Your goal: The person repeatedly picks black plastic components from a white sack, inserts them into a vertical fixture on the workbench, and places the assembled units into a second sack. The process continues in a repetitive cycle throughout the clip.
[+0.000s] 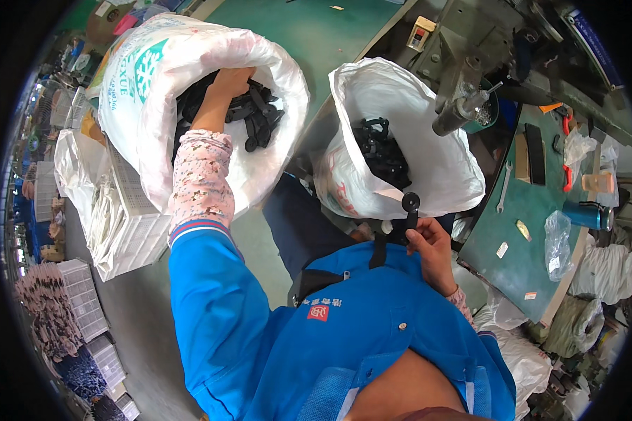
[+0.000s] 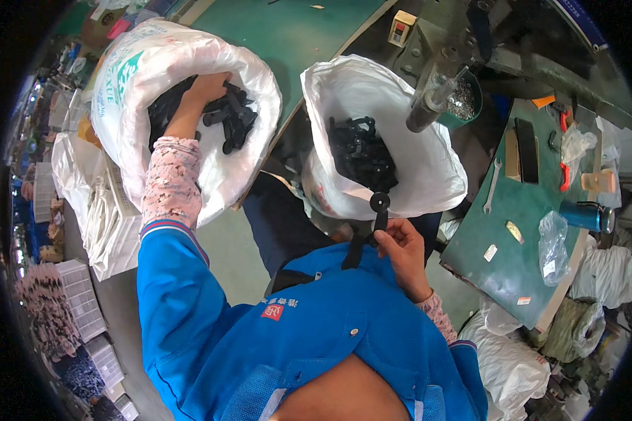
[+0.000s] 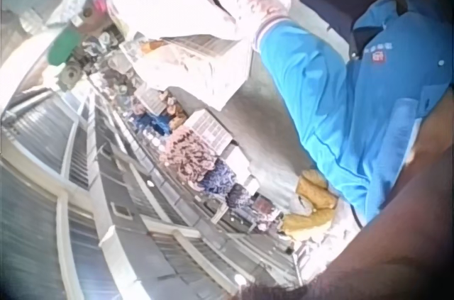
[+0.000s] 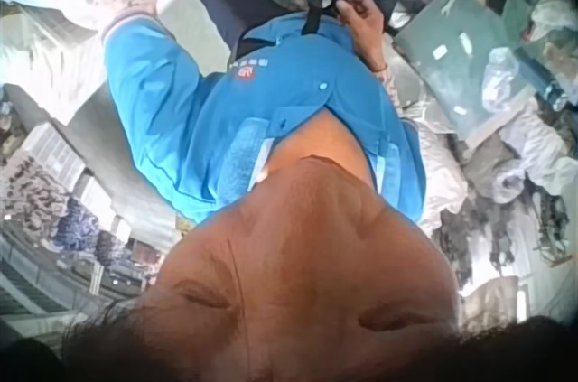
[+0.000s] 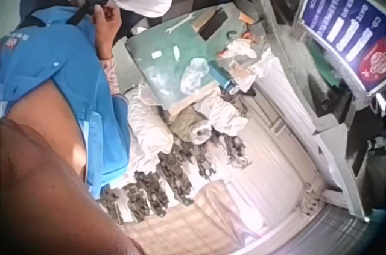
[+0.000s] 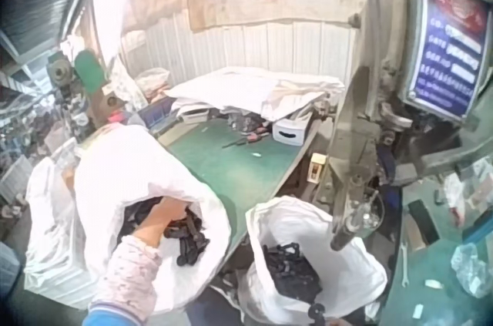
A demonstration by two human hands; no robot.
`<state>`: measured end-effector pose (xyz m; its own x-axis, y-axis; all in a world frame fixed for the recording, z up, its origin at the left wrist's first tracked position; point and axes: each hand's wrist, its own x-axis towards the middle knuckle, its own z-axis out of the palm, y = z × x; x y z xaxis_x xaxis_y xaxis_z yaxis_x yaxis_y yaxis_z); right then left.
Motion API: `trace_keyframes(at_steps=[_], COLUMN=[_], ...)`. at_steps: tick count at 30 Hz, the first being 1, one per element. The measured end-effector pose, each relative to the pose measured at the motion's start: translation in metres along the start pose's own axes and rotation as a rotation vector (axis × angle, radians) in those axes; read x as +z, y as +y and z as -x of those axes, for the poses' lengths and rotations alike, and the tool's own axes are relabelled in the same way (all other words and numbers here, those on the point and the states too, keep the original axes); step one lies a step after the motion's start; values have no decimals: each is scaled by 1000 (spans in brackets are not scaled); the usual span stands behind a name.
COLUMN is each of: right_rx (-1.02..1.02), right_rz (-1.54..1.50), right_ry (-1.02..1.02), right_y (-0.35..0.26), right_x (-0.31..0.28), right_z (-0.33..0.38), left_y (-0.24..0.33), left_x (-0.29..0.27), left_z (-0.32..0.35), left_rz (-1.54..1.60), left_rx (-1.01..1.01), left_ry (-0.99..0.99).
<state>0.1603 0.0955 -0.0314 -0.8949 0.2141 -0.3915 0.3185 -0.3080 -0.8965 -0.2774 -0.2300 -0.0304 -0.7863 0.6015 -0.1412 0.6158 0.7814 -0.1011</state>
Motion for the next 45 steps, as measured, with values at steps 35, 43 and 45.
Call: trace_keyframes(at_steps=[35, 43, 45], right_rx=[-52, -58, -69], right_rz=[-76, -82, -84], right_ry=[18, 20, 21], right_y=[14, 15, 14], right_x=[-15, -15, -15], right_z=[2, 2, 2], left_y=[58, 49, 50], left_x=[-11, -7, -11], left_z=[33, 31, 31], left_rz=[281, 313, 291], left_rx=[-293, -286, -300], left_ry=[-348, -345, -358])
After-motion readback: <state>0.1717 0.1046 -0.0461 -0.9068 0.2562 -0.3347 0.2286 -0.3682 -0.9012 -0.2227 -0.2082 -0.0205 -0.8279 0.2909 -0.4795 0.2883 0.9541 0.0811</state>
